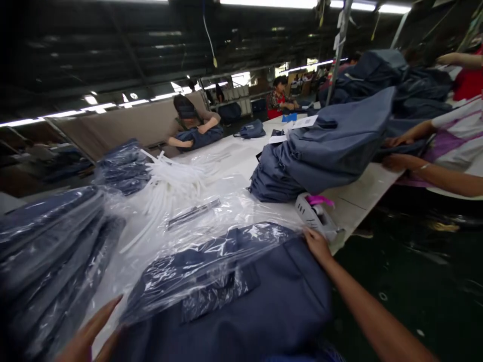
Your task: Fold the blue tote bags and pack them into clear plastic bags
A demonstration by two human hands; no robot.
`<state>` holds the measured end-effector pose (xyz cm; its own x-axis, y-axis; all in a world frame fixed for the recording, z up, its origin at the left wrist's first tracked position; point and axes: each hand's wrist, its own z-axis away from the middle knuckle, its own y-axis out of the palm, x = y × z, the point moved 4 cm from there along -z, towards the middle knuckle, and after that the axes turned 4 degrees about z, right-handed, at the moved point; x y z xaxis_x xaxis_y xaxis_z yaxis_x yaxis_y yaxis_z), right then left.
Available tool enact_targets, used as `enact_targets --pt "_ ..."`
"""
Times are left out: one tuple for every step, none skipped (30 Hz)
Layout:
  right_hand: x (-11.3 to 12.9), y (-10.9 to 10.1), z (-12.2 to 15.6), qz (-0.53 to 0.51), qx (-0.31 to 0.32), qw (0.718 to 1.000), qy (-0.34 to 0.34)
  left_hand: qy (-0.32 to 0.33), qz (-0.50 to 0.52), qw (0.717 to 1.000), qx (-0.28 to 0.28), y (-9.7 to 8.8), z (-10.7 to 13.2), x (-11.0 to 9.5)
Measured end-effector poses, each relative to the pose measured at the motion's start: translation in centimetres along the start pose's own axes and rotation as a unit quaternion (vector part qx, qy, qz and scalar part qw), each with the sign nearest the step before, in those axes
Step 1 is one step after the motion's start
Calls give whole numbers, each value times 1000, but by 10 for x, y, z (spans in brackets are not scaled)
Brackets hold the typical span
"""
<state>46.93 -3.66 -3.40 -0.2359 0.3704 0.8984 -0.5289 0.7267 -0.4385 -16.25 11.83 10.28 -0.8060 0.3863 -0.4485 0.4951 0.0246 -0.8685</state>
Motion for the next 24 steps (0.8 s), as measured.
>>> enact_targets --pt "0 3 -2 1 6 1000 -1 27 -15 1000 -3 3 -6 -34" --pt "-1 5 -4 4 12 1000 -6 65 -18 998 -4 9 -11 -73" --pt "-2 6 -5 6 15 1000 -12 126 -4 992 18 20 -14 -116" --pt "-4 7 -6 6 16 1000 -20 189 13 981 49 35 -15 -158" --pt "-5 7 -7 7 16 999 -31 237 21 969 68 52 -16 -196" --pt "-5 8 -6 7 15 999 -41 278 21 958 73 69 -16 -229" --pt "-6 8 -5 8 13 999 -50 317 14 946 63 88 -18 -257" --pt "-6 8 -4 8 11 998 -58 346 -4 936 63 108 -22 -278" --pt "-5 9 -2 10 10 998 -65 366 -26 929 57 127 -27 -292" --pt "-4 9 0 12 9 997 -71 375 -47 925 49 144 -34 -300" --pt "-3 8 2 16 9 997 -76 376 -65 923 39 159 -41 -304" --pt "-2 7 4 22 10 996 -83 377 -77 922 31 171 -48 -304" --pt "0 6 7 29 13 995 -91 379 -83 921 27 179 -53 -301" --pt "1 4 10 37 17 994 -100 382 -84 920 24 184 -55 -297" --pt "3 1 13 45 22 993 -110 387 -81 918 24 186 -56 -293" --pt "4 -2 17 54 27 991 -121 394 -73 916 24 186 -53 -288" --pt "5 -5 21 61 33 989 -131 400 -64 914 27 184 -47 -284" --pt "6 -9 25 67 40 987 -141 404 -54 913 31 181 -40 -281" --pt "7 -12 30 71 45 985 -148 406 -43 912 38 178 -30 -277" --pt "8 -15 35 74 50 984 -155 406 -33 912 52 176 -20 -275" --pt "9 -18 40 77 55 982 -162 403 -25 912 67 175 -9 -273" --pt "11 -21 45 79 63 980 -170 396 -20 915 80 175 1 -270" --pt "12 -24 50 79 74 978 -177 385 -17 919 88 175 10 -269" --pt "12 -26 55 78 87 977 -178 372 -15 924 90 175 17 -267"
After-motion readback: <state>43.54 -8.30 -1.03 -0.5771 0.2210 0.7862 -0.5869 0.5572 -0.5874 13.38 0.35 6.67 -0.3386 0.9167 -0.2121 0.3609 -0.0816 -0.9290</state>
